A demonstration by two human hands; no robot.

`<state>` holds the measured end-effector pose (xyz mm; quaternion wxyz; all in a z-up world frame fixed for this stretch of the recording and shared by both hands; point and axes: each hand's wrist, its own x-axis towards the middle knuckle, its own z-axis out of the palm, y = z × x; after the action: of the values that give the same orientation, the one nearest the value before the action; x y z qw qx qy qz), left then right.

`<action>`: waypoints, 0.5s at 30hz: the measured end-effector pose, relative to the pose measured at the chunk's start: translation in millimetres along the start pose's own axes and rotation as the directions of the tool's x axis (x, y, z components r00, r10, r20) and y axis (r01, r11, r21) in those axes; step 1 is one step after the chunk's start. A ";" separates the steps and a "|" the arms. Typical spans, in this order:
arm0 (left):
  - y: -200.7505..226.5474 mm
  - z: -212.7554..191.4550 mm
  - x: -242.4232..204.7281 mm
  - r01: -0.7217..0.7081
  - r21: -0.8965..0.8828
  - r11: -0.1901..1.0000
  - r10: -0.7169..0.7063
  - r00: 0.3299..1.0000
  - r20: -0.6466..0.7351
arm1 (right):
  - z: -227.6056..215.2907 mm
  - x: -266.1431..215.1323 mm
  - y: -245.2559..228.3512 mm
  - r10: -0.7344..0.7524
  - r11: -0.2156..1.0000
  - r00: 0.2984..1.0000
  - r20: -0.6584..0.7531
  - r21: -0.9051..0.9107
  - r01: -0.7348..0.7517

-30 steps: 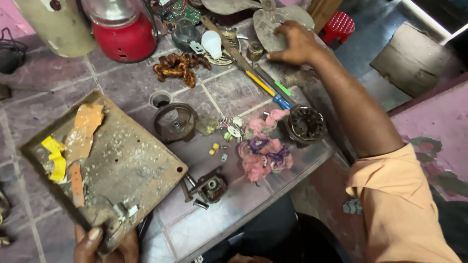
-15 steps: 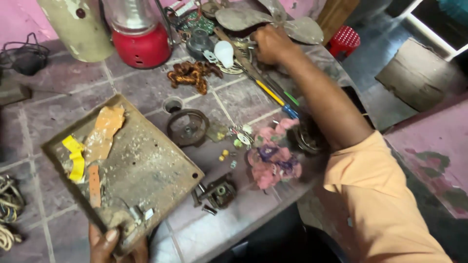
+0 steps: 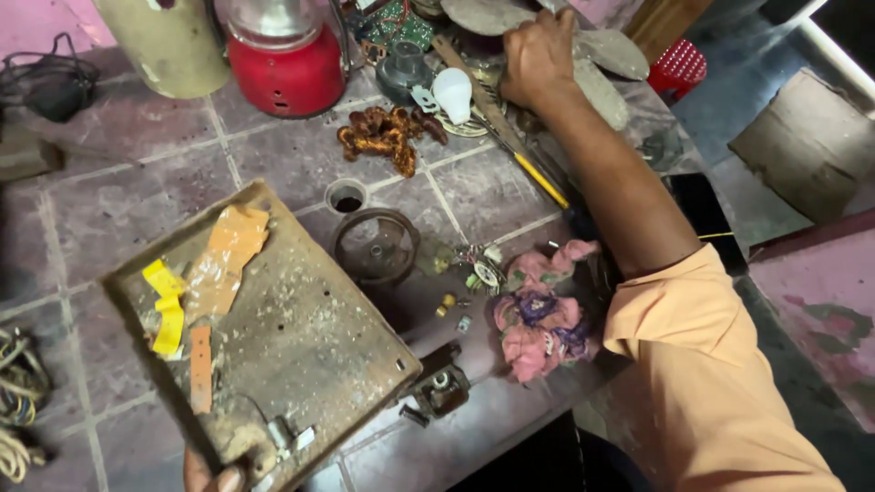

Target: Repairing and cleaning the components of an electric fan.

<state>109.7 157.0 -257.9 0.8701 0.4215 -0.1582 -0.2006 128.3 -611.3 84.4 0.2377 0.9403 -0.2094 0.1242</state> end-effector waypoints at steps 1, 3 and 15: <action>22.4 66.7 22.7 0.000 -0.001 1.000 0.000 1.000 0.010 | -13.3 -6.6 -3.8 0.011 1.000 0.995 -0.097 -0.015 -0.012; 105.0 231.0 66.5 0.050 -0.028 0.998 -0.053 0.991 -0.120 | -44.3 -17.4 -7.2 0.014 0.998 0.995 -0.094 0.067 -0.007; 136.2 314.7 60.7 -0.118 -0.165 0.979 0.124 0.992 0.026 | -204.0 -186.3 -74.4 -0.444 0.803 0.877 0.185 0.516 0.297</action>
<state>52.1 -6.3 44.2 0.9092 0.3350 -0.1824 -0.1670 -29.6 -387.7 167.6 -0.0131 0.9996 -0.0159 -0.0206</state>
